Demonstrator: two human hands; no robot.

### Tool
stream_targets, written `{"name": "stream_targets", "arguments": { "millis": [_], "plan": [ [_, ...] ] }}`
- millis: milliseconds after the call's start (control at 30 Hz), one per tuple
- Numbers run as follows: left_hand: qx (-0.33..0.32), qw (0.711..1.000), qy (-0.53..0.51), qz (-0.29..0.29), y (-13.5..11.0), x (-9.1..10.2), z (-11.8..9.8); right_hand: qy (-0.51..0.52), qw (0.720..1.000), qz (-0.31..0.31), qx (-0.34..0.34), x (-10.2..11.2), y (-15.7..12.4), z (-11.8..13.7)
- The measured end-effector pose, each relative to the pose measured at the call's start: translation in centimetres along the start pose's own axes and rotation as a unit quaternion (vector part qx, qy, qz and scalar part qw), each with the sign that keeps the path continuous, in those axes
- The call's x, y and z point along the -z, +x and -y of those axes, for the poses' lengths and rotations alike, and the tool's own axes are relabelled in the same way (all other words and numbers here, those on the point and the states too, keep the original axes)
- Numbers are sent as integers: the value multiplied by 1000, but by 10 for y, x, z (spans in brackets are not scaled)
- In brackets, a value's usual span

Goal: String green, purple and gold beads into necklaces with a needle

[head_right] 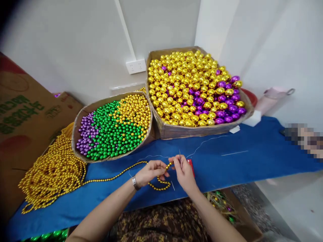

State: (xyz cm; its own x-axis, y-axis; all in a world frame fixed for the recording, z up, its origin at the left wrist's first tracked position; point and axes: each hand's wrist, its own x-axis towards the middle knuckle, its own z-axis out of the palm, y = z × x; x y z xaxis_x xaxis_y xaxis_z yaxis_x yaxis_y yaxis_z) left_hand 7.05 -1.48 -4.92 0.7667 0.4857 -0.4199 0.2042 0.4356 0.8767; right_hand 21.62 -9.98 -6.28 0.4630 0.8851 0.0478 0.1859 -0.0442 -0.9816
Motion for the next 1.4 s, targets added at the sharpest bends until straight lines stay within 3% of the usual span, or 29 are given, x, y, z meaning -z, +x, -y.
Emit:
{"name": "stream_targets", "arguments": {
  "millis": [200, 300, 433, 633, 767, 1000, 1267, 1333, 1400],
  "plan": [
    [-9, 1000, -27, 4, 0, 9, 12, 2, 1000, -8, 5, -17, 7, -12],
    [-21, 992, 122, -14, 1, 16, 19, -62, 998, 5, 19, -13, 10, -21],
    [-39, 913, 397, -85, 1, 26, 27, -197, 978, 48, 50, -4, 7, -38],
    [-38, 855, 499, -141, -1, 24, 40, -378, 919, 94, 55, -5, -6, -61],
    [-43, 837, 523, -158, 1, 15, 45, -452, 884, 106, 59, -8, -6, -65],
    [-51, 857, 486, -163, 0, 21, 42, -502, 853, 108, 97, 1, -3, -60],
    [-63, 896, 406, -167, -4, 25, 40, -539, 830, 32, 141, 74, 19, -53],
    [-63, 902, 392, -171, -3, 25, 42, -529, 829, 52, 175, 71, 21, -51],
    [-60, 907, 379, -171, -2, 25, 43, -504, 827, 109, 222, 54, 19, -48]
  ]
}}
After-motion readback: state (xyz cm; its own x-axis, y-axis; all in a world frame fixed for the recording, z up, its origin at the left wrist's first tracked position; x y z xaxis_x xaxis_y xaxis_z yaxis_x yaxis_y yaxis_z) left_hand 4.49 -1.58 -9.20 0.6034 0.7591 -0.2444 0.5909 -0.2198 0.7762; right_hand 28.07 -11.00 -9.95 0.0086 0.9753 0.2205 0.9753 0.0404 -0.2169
